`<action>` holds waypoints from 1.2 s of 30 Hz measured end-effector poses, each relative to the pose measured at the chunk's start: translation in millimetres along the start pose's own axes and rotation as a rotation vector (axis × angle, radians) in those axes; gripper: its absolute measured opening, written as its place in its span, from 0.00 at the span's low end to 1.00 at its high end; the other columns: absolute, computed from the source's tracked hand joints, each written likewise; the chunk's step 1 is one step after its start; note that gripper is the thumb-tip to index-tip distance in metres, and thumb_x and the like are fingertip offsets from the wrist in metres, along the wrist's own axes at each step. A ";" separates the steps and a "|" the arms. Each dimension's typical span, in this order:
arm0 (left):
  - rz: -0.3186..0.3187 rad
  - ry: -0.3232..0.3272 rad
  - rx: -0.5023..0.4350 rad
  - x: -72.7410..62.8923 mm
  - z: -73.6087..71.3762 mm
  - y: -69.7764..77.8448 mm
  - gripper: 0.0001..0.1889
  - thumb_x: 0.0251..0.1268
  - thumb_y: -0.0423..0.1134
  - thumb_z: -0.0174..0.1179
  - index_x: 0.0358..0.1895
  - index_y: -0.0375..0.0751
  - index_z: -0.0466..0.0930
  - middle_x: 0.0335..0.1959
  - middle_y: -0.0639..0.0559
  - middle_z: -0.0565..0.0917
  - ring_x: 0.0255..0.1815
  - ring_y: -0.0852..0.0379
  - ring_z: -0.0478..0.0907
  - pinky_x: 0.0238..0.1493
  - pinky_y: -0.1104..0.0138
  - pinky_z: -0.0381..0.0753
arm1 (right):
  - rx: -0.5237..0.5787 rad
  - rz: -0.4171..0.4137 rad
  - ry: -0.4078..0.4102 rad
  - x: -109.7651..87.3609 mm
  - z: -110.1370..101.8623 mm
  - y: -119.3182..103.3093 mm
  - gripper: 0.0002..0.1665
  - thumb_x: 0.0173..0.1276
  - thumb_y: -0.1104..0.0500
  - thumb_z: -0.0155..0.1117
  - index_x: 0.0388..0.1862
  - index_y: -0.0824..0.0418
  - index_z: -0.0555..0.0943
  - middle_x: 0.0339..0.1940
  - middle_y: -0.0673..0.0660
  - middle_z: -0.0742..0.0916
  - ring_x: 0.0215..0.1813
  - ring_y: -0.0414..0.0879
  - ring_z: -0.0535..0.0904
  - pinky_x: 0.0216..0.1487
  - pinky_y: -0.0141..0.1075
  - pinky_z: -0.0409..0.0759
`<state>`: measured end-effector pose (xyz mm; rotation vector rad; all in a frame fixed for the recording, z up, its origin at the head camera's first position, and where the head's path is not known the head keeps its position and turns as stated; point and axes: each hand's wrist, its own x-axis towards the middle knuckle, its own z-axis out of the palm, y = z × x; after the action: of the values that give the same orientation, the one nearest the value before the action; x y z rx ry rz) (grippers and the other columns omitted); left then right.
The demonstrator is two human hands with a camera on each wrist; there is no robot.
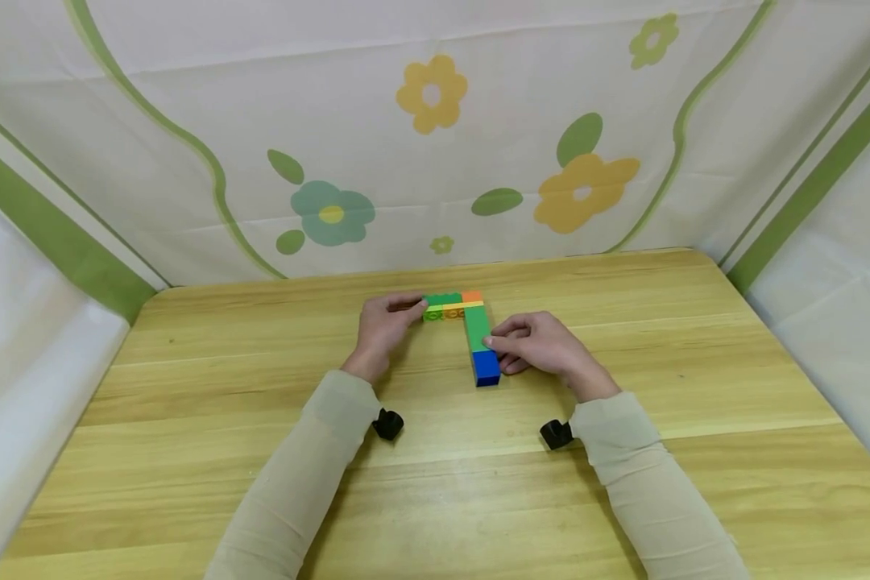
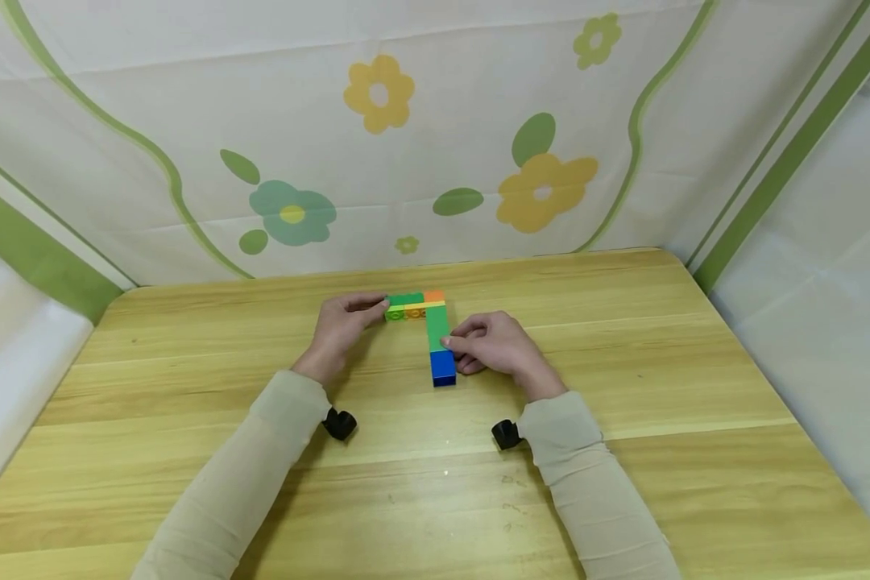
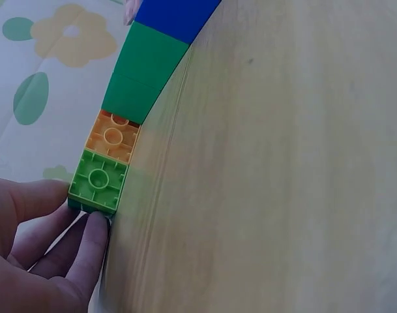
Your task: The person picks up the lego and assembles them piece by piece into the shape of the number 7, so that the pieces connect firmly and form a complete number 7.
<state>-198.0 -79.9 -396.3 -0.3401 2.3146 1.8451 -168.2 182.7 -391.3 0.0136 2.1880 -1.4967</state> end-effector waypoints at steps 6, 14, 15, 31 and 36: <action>0.006 0.000 0.002 -0.3 0.0 -0.1 0.14 0.75 0.41 0.70 0.59 0.46 0.91 0.62 0.47 0.88 0.64 0.48 0.82 0.67 0.55 0.84 | -0.002 -0.003 -0.024 0.2 -2.0 0.8 0.28 0.75 0.49 0.74 0.64 0.66 0.83 0.44 0.60 0.93 0.39 0.47 0.92 0.45 0.40 0.93; 0.010 0.008 0.008 0.5 0.2 -1.6 0.13 0.75 0.41 0.70 0.58 0.46 0.91 0.62 0.47 0.88 0.65 0.48 0.82 0.69 0.54 0.83 | -0.004 -0.030 -0.073 -0.7 -7.8 4.0 0.30 0.72 0.53 0.77 0.66 0.68 0.82 0.44 0.59 0.94 0.40 0.47 0.93 0.46 0.39 0.93; 0.012 0.009 0.007 0.3 0.1 -1.6 0.13 0.75 0.41 0.70 0.58 0.46 0.92 0.62 0.47 0.88 0.65 0.48 0.82 0.69 0.54 0.83 | 0.001 -0.030 -0.074 -0.3 -8.1 4.6 0.30 0.72 0.53 0.78 0.66 0.68 0.82 0.44 0.59 0.94 0.40 0.47 0.93 0.46 0.39 0.93; 0.036 -0.076 -0.010 -0.2 -7.1 -6.3 0.17 0.74 0.40 0.71 0.63 0.45 0.88 0.64 0.47 0.87 0.65 0.49 0.83 0.70 0.57 0.84 | 0.046 -0.018 -0.079 5.0 -10.1 9.0 0.29 0.72 0.56 0.77 0.66 0.68 0.81 0.43 0.57 0.93 0.40 0.46 0.93 0.47 0.39 0.93; 0.041 -0.105 -0.027 0.3 -7.0 -7.4 0.19 0.73 0.37 0.72 0.64 0.44 0.87 0.63 0.45 0.87 0.64 0.48 0.84 0.70 0.57 0.84 | 0.055 -0.015 -0.082 5.0 -10.1 9.8 0.30 0.73 0.56 0.77 0.67 0.69 0.80 0.43 0.57 0.93 0.41 0.46 0.93 0.47 0.38 0.93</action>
<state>-196.2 -88.4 -401.7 -0.1950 2.2452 1.8667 -173.8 194.2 -399.1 -0.0456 2.0866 -1.5381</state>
